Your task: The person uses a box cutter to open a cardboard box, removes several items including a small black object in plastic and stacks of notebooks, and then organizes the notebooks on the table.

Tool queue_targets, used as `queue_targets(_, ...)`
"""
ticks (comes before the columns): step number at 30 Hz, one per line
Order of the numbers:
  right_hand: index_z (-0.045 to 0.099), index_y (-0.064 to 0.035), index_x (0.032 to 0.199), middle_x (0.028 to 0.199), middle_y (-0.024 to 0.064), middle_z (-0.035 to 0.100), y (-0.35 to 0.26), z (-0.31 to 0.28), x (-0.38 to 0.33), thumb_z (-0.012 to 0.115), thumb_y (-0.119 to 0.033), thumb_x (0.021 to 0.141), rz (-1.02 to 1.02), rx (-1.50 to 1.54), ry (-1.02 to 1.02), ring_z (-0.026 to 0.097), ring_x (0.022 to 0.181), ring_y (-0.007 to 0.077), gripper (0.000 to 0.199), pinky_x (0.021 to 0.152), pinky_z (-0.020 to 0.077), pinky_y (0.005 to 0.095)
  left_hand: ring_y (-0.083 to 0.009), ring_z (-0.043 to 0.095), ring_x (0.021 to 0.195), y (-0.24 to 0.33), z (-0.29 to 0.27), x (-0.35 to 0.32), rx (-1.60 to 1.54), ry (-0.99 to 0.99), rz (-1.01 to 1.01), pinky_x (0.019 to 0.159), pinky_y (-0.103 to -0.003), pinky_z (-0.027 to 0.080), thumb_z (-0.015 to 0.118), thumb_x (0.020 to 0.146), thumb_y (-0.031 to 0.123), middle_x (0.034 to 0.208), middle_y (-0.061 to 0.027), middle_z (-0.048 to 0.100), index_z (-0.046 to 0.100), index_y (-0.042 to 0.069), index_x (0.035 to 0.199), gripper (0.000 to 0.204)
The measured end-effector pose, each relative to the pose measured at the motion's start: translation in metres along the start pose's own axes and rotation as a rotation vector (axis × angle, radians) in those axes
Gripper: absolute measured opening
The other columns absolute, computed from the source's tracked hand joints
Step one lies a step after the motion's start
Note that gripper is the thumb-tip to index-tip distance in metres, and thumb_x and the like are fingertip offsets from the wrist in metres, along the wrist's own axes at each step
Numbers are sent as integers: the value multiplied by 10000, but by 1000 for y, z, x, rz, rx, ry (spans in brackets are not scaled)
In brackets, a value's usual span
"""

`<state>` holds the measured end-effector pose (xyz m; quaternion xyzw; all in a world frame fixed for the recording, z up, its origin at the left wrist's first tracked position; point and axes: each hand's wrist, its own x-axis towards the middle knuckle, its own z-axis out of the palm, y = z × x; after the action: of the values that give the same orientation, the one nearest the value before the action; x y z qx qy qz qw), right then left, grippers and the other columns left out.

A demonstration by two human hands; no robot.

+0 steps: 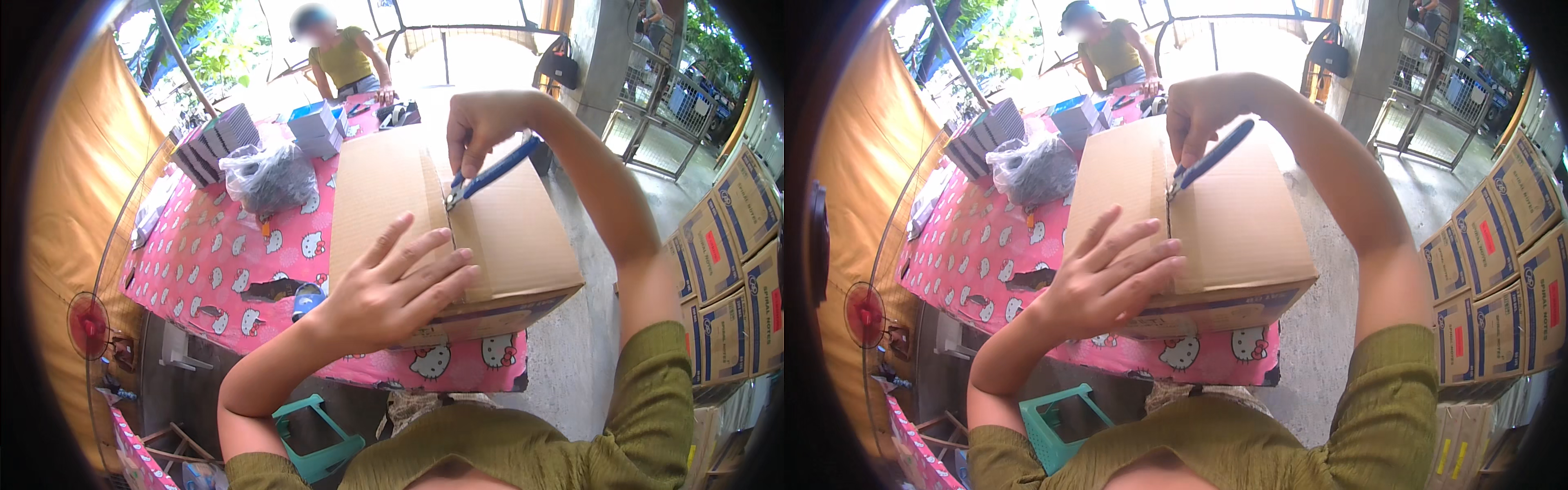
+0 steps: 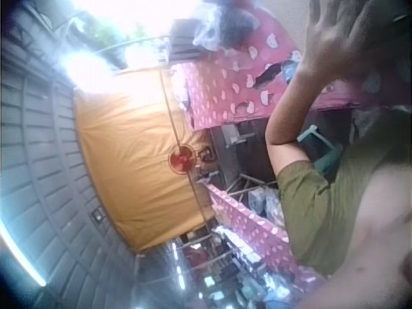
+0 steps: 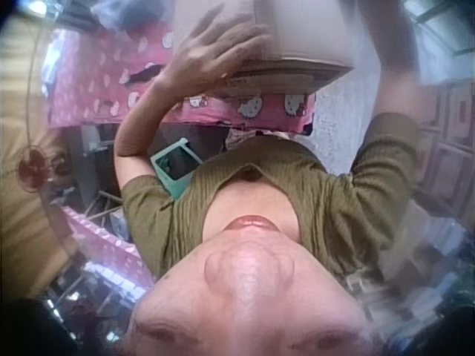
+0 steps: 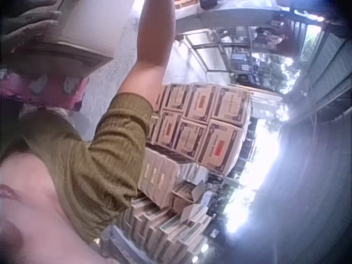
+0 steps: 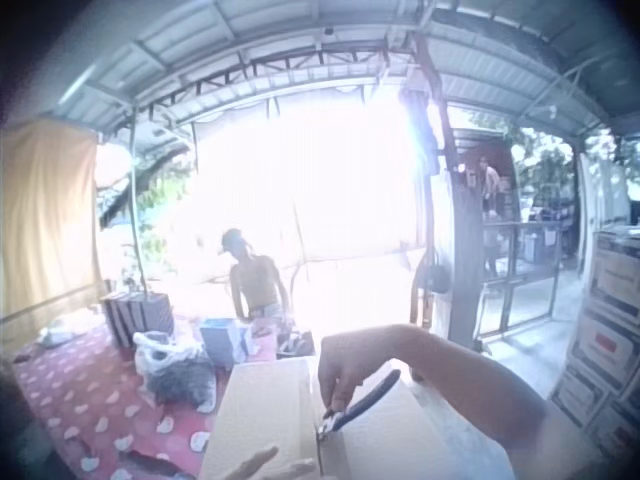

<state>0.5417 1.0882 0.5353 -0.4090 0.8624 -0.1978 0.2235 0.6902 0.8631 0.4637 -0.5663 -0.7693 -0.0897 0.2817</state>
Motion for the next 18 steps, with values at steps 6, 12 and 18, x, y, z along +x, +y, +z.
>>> queue_targets(6, 700, -10, 759, 642, 57, 651, -49, -24, -36, 729, -80, 615, 30, -290, 141, 549, 541, 84, 163, 499, 409, 256, -272, 505, 1161, -8, -1, 12, -190, -183, 68, 1019, -460, 336, 610, 738, 132, 1178, -124, 566, 551, 33, 1160, 438)
queue_targets(12, 678, -56, 897, 685, -11, 604, 27, -36, -18, 580, -150, 836, 14, 469, 837, 515, 574, 77, 149, 501, 393, 223, -273, 500, 1156, -18, -9, 12, -342, -258, 74, 1027, -481, 327, 622, 696, 113, 1095, -133, 572, 552, 32, 1070, 390)
queue_targets(18, 648, -31, 864, 615, 6, 533, 83, 54, 40, 472, -167, 897, 16, -42, 1111, 471, 581, 91, 225, 550, 384, 244, -279, 520, 683, -43, 14, 55, -675, -325, 230, 686, -373, 420, 638, 761, 351, 628, -78, 501, 462, 68, 622, 361)
